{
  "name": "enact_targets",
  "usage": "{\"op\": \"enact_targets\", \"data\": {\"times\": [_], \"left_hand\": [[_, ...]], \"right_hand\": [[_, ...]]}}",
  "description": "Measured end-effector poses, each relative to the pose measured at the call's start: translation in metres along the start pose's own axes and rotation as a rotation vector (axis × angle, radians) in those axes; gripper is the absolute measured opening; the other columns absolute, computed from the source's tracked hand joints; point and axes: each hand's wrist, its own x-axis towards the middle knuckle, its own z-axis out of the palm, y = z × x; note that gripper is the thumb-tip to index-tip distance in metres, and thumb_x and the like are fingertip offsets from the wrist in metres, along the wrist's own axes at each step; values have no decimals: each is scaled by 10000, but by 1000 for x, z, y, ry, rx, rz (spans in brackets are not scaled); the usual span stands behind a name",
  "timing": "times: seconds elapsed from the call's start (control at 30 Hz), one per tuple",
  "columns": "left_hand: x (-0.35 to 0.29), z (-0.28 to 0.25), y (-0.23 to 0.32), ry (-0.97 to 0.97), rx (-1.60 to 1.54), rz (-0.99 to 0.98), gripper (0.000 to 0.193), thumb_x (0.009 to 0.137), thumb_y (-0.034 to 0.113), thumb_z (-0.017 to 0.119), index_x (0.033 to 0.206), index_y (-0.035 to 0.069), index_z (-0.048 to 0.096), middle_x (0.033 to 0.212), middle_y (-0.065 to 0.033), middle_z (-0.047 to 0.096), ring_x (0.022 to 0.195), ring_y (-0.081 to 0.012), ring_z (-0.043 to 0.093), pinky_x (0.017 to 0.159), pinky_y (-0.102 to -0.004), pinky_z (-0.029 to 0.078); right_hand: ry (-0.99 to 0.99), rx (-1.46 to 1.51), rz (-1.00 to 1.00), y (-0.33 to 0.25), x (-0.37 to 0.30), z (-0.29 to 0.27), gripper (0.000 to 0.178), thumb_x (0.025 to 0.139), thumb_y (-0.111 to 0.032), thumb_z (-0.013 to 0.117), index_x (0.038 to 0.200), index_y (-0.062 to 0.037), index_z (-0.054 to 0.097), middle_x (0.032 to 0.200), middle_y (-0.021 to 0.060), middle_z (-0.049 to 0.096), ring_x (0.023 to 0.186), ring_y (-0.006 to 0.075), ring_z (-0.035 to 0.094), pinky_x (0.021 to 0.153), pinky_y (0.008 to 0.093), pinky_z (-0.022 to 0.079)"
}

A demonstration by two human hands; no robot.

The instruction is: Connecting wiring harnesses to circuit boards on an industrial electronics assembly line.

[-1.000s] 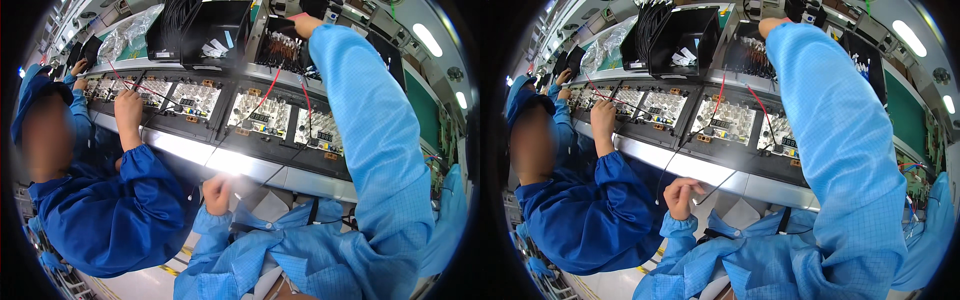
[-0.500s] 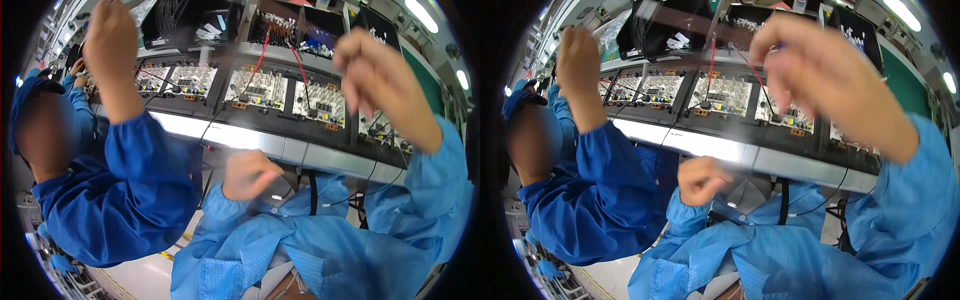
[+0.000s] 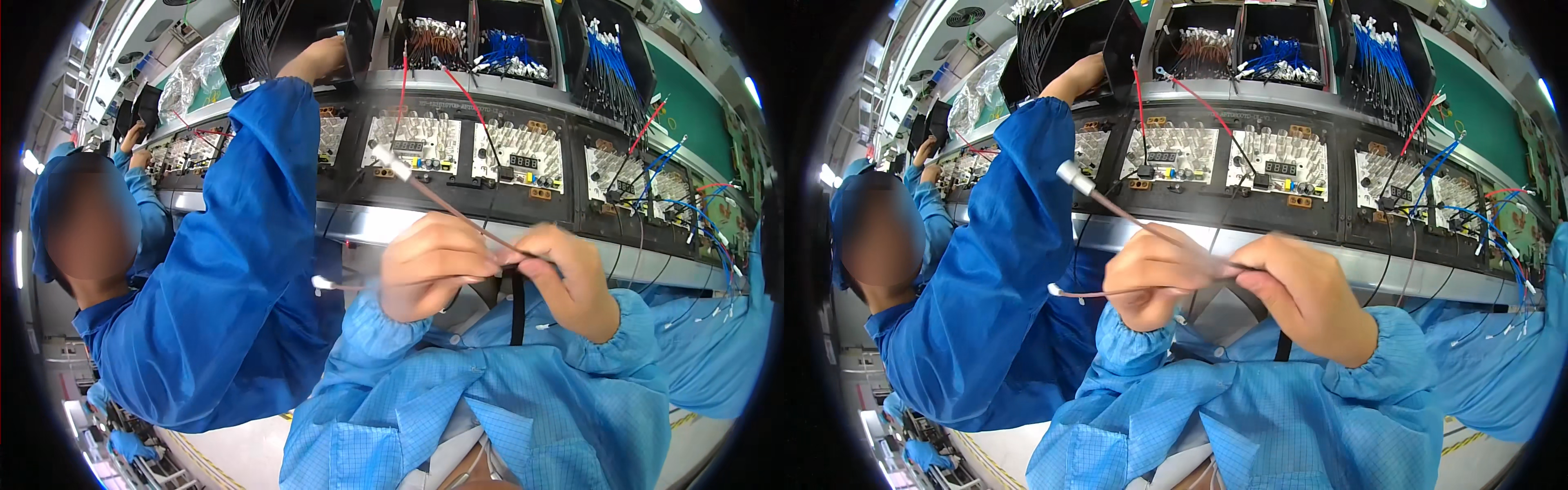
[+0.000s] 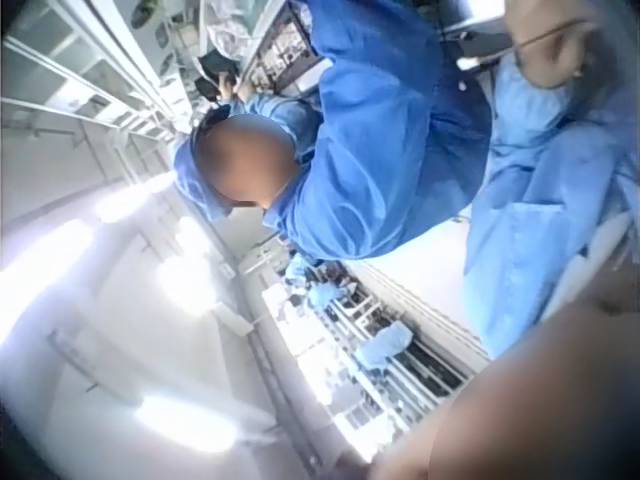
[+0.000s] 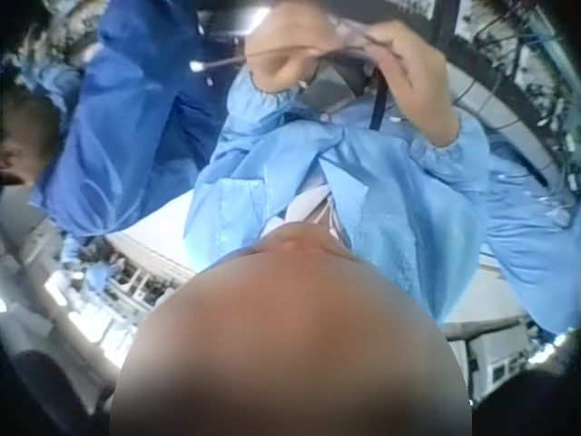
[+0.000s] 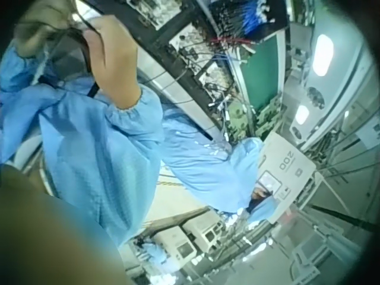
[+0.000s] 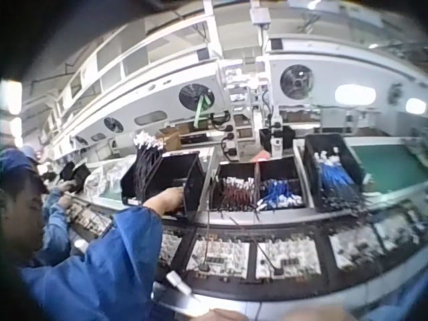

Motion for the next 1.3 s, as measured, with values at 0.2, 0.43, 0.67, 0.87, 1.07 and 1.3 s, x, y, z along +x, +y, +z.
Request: {"op": "enact_targets", "data": {"times": [0.2, 0.43, 0.67, 0.87, 1.07, 1.3], "left_hand": [[7, -14, -16, 326, 419, -220, 91, 894, -52, 538, 935, -40, 618, 852, -150, 665, 763, -244, 673, 680, -325, 531], [7, -30, -60, 225, 671, -464, 126, 914, -80, 507, 989, -49, 604, 849, -152, 625, 707, -209, 659, 663, -293, 529], [4, -29, -76, 239, 616, -510, 122, 914, -71, 513, 991, -49, 605, 844, -149, 621, 695, -199, 646, 648, -289, 522], [6, -30, -81, 195, 630, -476, 135, 892, -94, 514, 983, -50, 604, 839, -143, 622, 678, -192, 633, 640, -283, 515], [6, -36, -87, 163, 654, -457, 153, 880, -110, 509, 980, -46, 606, 840, -142, 623, 695, -204, 631, 653, -291, 518], [8, -39, -89, 155, 659, -491, 117, 963, -35, 497, 973, -43, 613, 869, -112, 648, 787, -165, 671, 714, -265, 548]], "right_hand": [[218, -513, -321, 10, -8, -62, 188, 972, -152, 516, 895, -13, 617, 954, 98, 561, 832, 169, 500, 760, 286, 405], [607, -146, -211, 41, -24, -73, 228, 977, -212, 514, 894, -5, 562, 868, 30, 479, 803, 115, 423, 754, 248, 344], [582, -134, -218, 47, -20, -77, 238, 989, -221, 502, 872, -22, 557, 858, 40, 481, 799, 124, 441, 755, 251, 349], [576, -140, -227, 50, -18, -78, 235, 990, -221, 501, 877, -24, 562, 846, 46, 482, 798, 130, 446, 747, 253, 351], [548, -141, -214, 53, -14, -78, 249, 996, -229, 503, 877, -19, 563, 848, 54, 490, 801, 138, 457, 746, 258, 358], [522, -139, -205, 52, -3, -76, 256, 998, -233, 506, 885, -12, 569, 855, 63, 501, 800, 143, 470, 736, 260, 371]]}}
